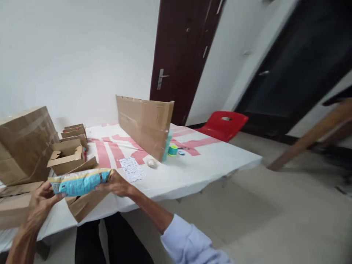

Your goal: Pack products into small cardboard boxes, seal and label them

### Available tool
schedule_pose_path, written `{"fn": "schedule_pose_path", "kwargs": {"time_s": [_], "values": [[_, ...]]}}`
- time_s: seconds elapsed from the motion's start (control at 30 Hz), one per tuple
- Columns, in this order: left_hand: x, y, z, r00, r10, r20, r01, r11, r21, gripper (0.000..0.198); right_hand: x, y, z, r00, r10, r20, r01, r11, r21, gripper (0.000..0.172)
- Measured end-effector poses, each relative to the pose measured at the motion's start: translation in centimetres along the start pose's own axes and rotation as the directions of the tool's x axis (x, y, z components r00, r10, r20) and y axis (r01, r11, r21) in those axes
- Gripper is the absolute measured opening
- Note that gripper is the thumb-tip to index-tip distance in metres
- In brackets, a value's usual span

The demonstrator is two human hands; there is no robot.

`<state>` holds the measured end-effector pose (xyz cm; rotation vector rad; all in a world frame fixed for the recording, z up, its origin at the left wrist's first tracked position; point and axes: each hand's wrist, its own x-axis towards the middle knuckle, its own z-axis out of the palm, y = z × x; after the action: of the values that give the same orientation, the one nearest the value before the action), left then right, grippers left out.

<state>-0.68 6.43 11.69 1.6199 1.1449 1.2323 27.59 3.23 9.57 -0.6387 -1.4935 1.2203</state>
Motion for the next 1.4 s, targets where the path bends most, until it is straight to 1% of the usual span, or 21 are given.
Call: {"fn": "schedule_pose_path", "kwargs": {"time_s": [0.07, 0.13, 0.2, 0.27, 0.33, 0.43, 0.5, 0.57, 0.67, 0.7, 0.73, 0.77, 0.83, 0.93, 1.0, 1.03, 1.1, 1.13, 1.17, 1.3, 1.4], "values": [[-0.1, -1.3, 0.1, 0.999, 0.019, 0.037, -0.022, 0.996, 0.083, 0.066, -1.4, 0.9, 0.0, 0.998, -0.01, -0.06, 0.011, 1.0, 0.013, 0.04], [-0.5, -2.5, 0.4, 0.995, 0.1, 0.011, -0.1, 0.974, 0.205, 0.069, -2.4, 1.6, -0.8, 0.987, 0.003, -0.16, -0.002, 1.0, 0.006, 0.041], [-1.0, -3.9, 0.7, 0.979, 0.2, -0.038, -0.175, 0.924, 0.34, 0.07, -3.2, 1.9, -2.4, 0.951, 0.028, -0.309, -0.039, 0.999, -0.028, 0.041], [-1.4, -5.7, 0.5, 0.971, 0.237, -0.031, -0.201, 0.88, 0.43, 0.071, -4.0, 2.2, -4.7, 0.876, 0.037, -0.48, -0.074, 0.996, -0.057, 0.039], [-1.6, -7.7, 0.0, 0.977, 0.211, 0.029, -0.201, 0.865, 0.46, 0.079, -5.1, 2.5, -7.3, 0.788, 0.026, -0.616, -0.084, 0.994, -0.066, 0.039], [-1.5, -10.1, -0.8, 0.978, 0.171, 0.116, -0.205, 0.865, 0.458, 0.101, -7.5, 2.9, -11.0, 0.651, -0.016, -0.759, -0.051, 0.997, -0.066, 0.044], [-1.4, -10.9, -1.0, 0.976, 0.163, 0.142, -0.21, 0.864, 0.457, 0.108, -9.3, 3.1, -12.9, 0.557, -0.04, -0.83, 0.001, 0.999, -0.047, 0.048], [-1.3, -11.2, -0.8, 0.974, 0.174, 0.142, -0.221, 0.86, 0.46, 0.105, -11.3, 3.4, -14.4, 0.462, -0.022, -0.886, 0.044, 0.999, -0.002, 0.053], [-1.5, -11.3, -0.3, 0.972, 0.182, 0.151, -0.233, 0.856, 0.462, 0.093, -13.9, 3.9, -15.4, 0.327, 0.05, -0.944, 0.073, 0.994, 0.078, 0.06], [-1.7, -11.3, -0.2, 0.972, 0.177, 0.157, -0.23, 0.857, 0.46, 0.089, -14.6, 4.2, -15.6, 0.296, 0.075, -0.952, 0.074, 0.992, 0.101, 0.062], [-1.8, -11.2, -0.1, 0.972, 0.167, 0.163, -0.224, 0.861, 0.457, 0.086, -15.3, 4.4, -15.6, 0.278, 0.098, -0.956, 0.071, 0.99, 0.122, 0.063], [-2.1, -11.1, -0.1, 0.974, 0.156, 0.166, -0.215, 0.866, 0.452, 0.084, -15.8, 4.7, -15.6, 0.27, 0.119, -0.955, 0.066, 0.988, 0.142, 0.064], [-2.7, -10.4, -0.1, 0.977, 0.138, 0.164, -0.196, 0.882, 0.428, 0.086, -16.5, 5.3, -15.4, 0.278, 0.15, -0.949, 0.06, 0.983, 0.173, 0.064], [-3.9, -8.9, 0.2, 0.97, 0.128, 0.205, -0.197, 0.909, 0.366, 0.095, -16.3, 6.0, -15.1, 0.309, 0.185, -0.933, 0.054, 0.976, 0.211, 0.063], [-4.5, -7.9, 0.8, 0.963, 0.138, 0.233, -0.215, 0.914, 0.345, 0.093, -15.5, 6.3, -14.8, 0.339, 0.205, -0.918, 0.046, 0.971, 0.234, 0.063], [-4.8, -7.6, 1.2, 0.963, 0.148, 0.225, -0.222, 0.91, 0.349, 0.083, -14.9, 6.3, -14.5, 0.36, 0.213, -0.908, 0.041, 0.969, 0.244, 0.064], [-5.1, -7.2, 1.8, 0.967, 0.176, 0.186, -0.235, 0.898, 0.372, 0.049, -13.7, 6.3, -14.0, 0.412, 0.223, -0.883, 0.026, 0.966, 0.256, 0.064], [-5.3, -7.0, 2.0, 0.968, 0.185, 0.169, -0.238, 0.892, 0.386, 0.036, -13.1, 6.4, -13.7, 0.438, 0.221, -0.871, 0.014, 0.967, 0.253, 0.064], [-5.5, -6.9, 2.0, 0.968, 0.191, 0.163, -0.241, 0.886, 0.395, 0.031, -12.6, 6.5, -13.4, 0.464, 0.214, -0.86, 0.001, 0.97, 0.242, 0.063], [-7.2, -6.3, 0.5, 0.961, 0.163, 0.225, -0.244, 0.884, 0.399, 0.037, -10.9, 7.8, -13.0, 0.562, 0.141, -0.815, -0.066, 0.99, 0.125, 0.056], [-9.2, -5.9, -0.6, 0.962, 0.131, 0.24, -0.219, 0.894, 0.391, 0.04, -8.9, 9.4, -12.7, 0.617, 0.124, -0.777, -0.18, 0.984, 0.015, 0.052]]}}
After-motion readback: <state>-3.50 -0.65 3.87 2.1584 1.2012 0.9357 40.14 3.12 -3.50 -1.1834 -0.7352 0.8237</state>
